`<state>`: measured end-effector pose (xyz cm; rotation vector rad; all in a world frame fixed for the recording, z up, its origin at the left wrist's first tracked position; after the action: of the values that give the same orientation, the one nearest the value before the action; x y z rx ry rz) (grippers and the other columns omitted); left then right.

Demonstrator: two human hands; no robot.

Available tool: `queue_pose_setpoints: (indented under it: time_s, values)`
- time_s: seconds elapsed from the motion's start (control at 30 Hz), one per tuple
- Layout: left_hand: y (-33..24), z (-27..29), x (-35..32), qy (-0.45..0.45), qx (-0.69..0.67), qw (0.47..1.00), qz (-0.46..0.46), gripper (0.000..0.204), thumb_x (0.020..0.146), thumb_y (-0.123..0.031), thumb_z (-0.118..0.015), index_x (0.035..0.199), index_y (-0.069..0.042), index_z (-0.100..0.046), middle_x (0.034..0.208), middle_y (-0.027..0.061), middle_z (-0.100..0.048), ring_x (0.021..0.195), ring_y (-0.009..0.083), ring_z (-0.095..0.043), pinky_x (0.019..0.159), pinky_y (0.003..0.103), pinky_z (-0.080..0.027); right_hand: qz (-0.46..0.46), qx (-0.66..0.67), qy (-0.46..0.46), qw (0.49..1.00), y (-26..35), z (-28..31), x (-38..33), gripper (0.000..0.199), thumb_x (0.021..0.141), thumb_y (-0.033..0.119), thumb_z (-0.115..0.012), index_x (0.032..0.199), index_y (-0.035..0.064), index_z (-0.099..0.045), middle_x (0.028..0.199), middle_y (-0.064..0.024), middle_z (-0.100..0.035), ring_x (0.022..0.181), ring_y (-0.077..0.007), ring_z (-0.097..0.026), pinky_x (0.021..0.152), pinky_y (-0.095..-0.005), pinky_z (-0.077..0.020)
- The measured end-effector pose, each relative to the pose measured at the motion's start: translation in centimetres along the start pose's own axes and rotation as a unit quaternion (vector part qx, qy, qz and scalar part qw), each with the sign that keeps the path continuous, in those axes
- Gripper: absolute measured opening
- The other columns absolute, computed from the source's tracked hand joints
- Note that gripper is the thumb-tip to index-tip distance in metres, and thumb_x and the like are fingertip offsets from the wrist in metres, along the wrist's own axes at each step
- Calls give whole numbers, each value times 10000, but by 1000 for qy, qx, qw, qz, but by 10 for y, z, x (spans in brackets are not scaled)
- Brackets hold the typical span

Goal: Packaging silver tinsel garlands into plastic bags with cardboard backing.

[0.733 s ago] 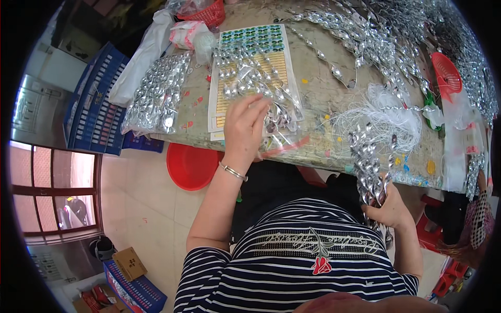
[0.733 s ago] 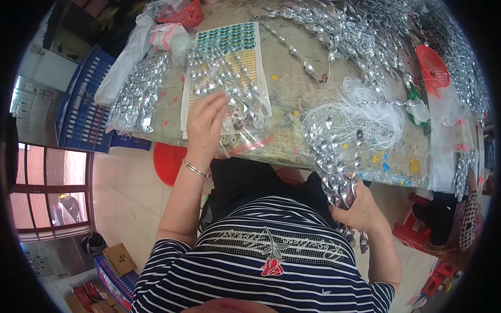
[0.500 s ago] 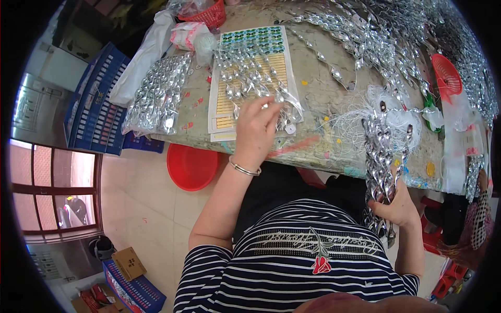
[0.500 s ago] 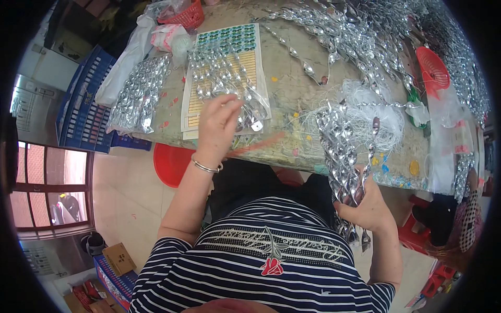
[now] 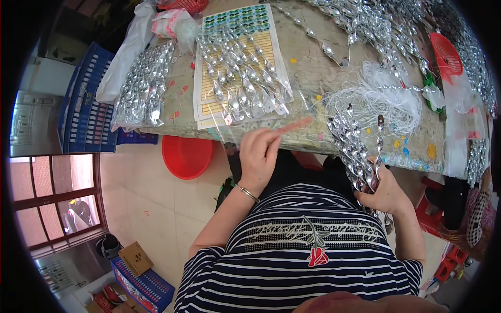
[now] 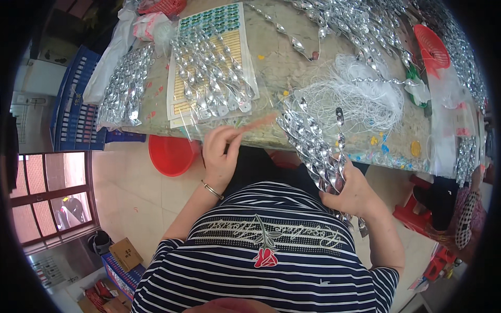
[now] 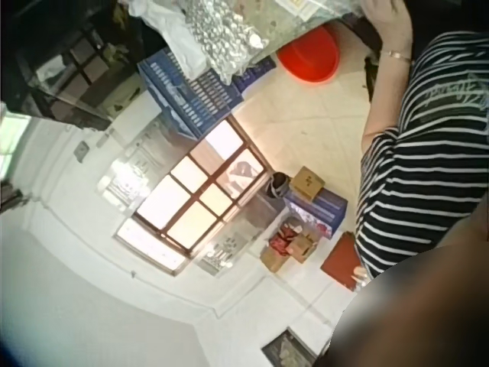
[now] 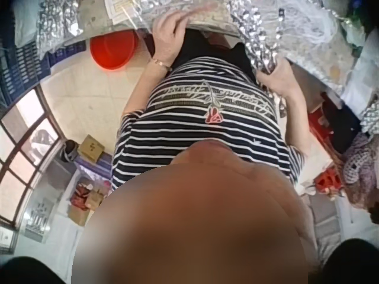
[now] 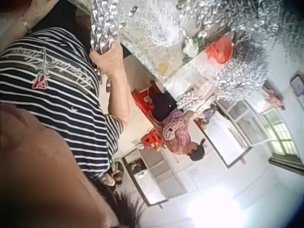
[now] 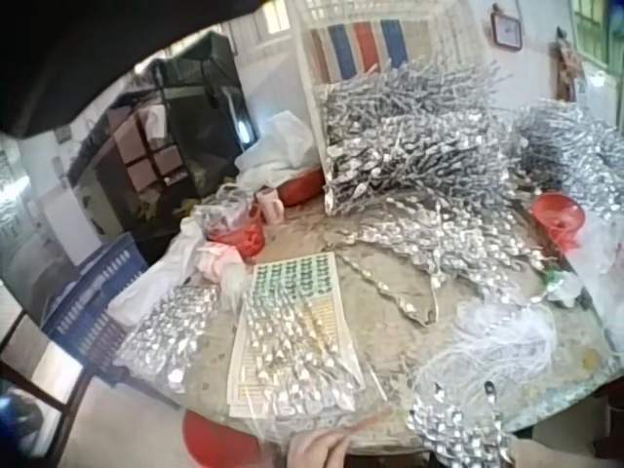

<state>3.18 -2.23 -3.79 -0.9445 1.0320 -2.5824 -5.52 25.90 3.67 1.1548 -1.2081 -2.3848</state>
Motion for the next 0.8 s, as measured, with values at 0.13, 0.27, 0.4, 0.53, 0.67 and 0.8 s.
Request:
queue_pose_setpoints:
  time_s: [0.13,0.27,0.4,0.53,0.67,0.8]
  values:
    - [-6,-11,19,41,29,995,-84,250,806,-6,-636,1056,9,-630,1118,150,-614,1013,323,-578,870,395,-464,3,7,3,1000,-3,1,-2,637,651,67,-742,1219,37,-455,777,13,-563,660,-59,-524,607,-228,-444]
    - [-3,-18,35,51,85,990,-96,433,821,-20,-612,1248,5,-548,1308,187,-535,1203,389,-498,1010,436,-403,10,23,0,1000,-5,0,-4,597,645,68,-745,1172,45,-468,788,13,-554,669,-58,-516,618,-223,-435]
    - [-4,-22,57,105,152,977,-102,561,835,-106,-627,1358,-19,-441,1406,201,-431,1301,463,-348,1079,505,-308,4,32,-5,999,-7,2,-8,608,669,75,-722,1216,13,-464,790,25,-579,676,-48,-518,638,-218,-444]
    - [5,-22,64,119,244,958,-91,535,845,-165,-632,1335,-29,-468,1381,183,-462,1299,430,-360,1076,532,-289,6,23,-5,1000,-10,3,-9,611,664,65,-730,1212,11,-467,809,22,-578,687,-49,-521,635,-219,-443]
    - [17,-11,62,128,244,954,-117,431,847,-194,-641,1238,-35,-556,1347,164,-495,1255,395,-422,1054,536,-313,8,52,-18,998,-12,3,-8,580,633,66,-741,1145,49,-468,786,16,-545,673,-58,-511,618,-233,-436]
    - [39,7,53,90,119,982,-119,367,834,-177,-665,1157,-13,-605,1323,169,-512,1227,389,-454,1042,498,-351,14,19,-31,999,-14,5,-5,561,629,84,-745,1123,44,-483,772,13,-545,674,-60,-515,619,-233,-437]
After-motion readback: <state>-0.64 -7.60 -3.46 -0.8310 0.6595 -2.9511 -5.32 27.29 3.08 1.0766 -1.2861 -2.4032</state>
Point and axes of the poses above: each hand's wrist, its own x-axis towards the middle knuckle, its own z-axis out of the back of the hand, y = z × x, the point moved 2 cm from there along x, towards the middle knuckle
